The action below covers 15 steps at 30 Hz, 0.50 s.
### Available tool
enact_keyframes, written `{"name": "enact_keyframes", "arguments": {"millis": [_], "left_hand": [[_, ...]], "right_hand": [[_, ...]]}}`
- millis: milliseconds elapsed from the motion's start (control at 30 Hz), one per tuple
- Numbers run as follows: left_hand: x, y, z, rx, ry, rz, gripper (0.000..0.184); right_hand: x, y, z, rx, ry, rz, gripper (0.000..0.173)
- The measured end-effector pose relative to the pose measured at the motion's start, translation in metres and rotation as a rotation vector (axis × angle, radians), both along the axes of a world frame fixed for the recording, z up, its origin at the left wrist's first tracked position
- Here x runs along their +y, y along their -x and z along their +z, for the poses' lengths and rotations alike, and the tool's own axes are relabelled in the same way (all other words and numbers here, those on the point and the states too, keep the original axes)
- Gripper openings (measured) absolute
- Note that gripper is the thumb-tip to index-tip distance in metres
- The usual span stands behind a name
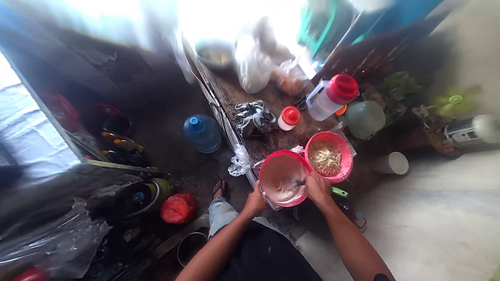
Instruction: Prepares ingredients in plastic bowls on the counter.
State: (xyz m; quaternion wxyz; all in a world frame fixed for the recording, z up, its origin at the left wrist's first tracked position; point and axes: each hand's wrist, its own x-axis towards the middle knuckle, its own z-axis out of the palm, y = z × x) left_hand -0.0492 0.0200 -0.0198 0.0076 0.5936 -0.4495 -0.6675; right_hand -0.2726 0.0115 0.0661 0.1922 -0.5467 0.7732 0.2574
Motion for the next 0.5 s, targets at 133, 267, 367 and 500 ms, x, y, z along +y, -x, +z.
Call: {"name": "enact_keyframes", "arguments": {"millis": [133, 267, 367, 500], "left_hand": [[-0.005, 0.002, 0.0, -0.012, -0.01, -0.015, 0.07], [-0.009, 0.001, 0.003, -0.011, -0.027, -0.025, 0.072], [-0.008, 0.001, 0.0, -0.002, -0.029, -0.003, 0.074], [-0.011, -0.002, -0.004, 0.026, -0.043, -0.014, 0.073]], "right_hand": [[0.0, -0.006, -0.021, -0.152, 0.004, 0.091, 0.034], [-0.015, 0.003, 0.009, 0.014, -0.011, 0.04, 0.027], [-0.013, -0.001, -0.011, -0.112, 0.028, 0.116, 0.035], [-0.014, 0.003, 0.0, 0.0, -0.048, 0.061, 0.025]]}}
